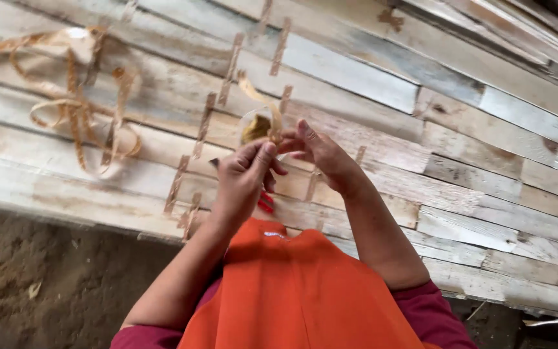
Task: Applying adhesive to thin wood strips and pressing them onto a wooden plank surface to secure them.
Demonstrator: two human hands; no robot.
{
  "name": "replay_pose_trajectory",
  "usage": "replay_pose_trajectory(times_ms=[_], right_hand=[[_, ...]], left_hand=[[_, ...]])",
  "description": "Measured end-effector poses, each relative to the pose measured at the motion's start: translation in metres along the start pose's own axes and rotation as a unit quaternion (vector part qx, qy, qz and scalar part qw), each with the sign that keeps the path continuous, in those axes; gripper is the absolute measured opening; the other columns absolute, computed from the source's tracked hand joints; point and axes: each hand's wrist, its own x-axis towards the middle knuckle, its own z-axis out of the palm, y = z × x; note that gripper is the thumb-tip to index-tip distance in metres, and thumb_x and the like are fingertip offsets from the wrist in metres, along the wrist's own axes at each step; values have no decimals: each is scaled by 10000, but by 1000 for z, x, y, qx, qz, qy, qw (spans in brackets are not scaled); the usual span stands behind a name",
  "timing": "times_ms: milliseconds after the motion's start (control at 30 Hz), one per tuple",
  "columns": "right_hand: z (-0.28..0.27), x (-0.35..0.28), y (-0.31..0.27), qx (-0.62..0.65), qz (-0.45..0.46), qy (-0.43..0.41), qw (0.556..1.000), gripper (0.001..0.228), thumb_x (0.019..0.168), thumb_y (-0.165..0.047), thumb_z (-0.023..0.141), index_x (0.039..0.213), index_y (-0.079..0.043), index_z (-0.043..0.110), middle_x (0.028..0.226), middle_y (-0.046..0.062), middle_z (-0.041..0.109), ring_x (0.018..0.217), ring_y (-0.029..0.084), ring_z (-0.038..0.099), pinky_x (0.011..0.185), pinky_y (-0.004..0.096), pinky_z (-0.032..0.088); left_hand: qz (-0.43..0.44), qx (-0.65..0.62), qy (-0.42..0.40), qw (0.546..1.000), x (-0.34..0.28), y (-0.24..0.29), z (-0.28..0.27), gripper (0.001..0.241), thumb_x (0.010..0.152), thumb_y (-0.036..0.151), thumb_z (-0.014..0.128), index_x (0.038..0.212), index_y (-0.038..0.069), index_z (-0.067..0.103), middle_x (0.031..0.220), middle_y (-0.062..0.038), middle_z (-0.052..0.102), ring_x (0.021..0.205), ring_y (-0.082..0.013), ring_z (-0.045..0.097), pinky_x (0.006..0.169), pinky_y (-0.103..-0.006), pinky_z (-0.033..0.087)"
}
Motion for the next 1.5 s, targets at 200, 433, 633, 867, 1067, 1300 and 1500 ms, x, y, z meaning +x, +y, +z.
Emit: replay_pose_trajectory(times_ms=[200,433,633,867,1067,1300,1500], right_hand=[[-47,-27,-41,145,-125,176,965,251,984,-177,698,1165,-6,671,850,115,725,844,158,722,861,307,605],[-154,-33,-13,64,-196,300,931,233,1076,-184,593,1022,24,682,631,140,654,636,188,684,717,278,579],[-219,35,46,104,-126,354,921,265,1058,-228,642,913,-6,633,560,167,638,513,213,671,601,321,593],[-263,117,60,196,-68,375,903,223,1035,-258,642,973,-46,616,625,160,693,574,192,719,583,302,605],[-285,155,48,213,-26,355,910,206,1034,-265,613,1024,-60,594,716,177,741,670,224,758,606,317,617],[-290,180,57,178,-24,358,916,223,1042,-257,609,1049,-34,602,711,172,751,653,226,771,573,307,620],[-288,186,55,171,-19,382,908,222,1040,-255,590,1069,-35,592,682,171,738,624,222,755,528,276,591]], left_hand=[[-123,-123,-160,972,24,-45,84,509,1067,113,518,1537,-5,363,787,-267,719,524,-225,707,463,-255,610],[-194,61,-363,909,138,-76,153,663,1028,335,602,1584,68,360,1593,-297,375,1459,-474,349,1184,-620,292],[-245,-89,-155,953,250,-133,237,413,1029,290,647,1349,30,629,1045,-192,758,855,-286,779,849,-475,641],[-158,98,-87,979,372,-186,257,229,878,183,745,1091,103,719,926,5,720,728,-94,590,584,-228,536],[-101,104,-91,985,438,-210,271,181,837,159,790,1007,118,744,839,-16,739,679,-82,583,550,-195,454],[-41,152,-105,982,465,-223,274,136,768,146,797,891,198,772,733,35,709,608,-17,551,559,-180,406],[96,391,-88,911,444,-170,276,101,816,281,795,897,331,760,905,31,649,909,-206,621,843,-378,458]])
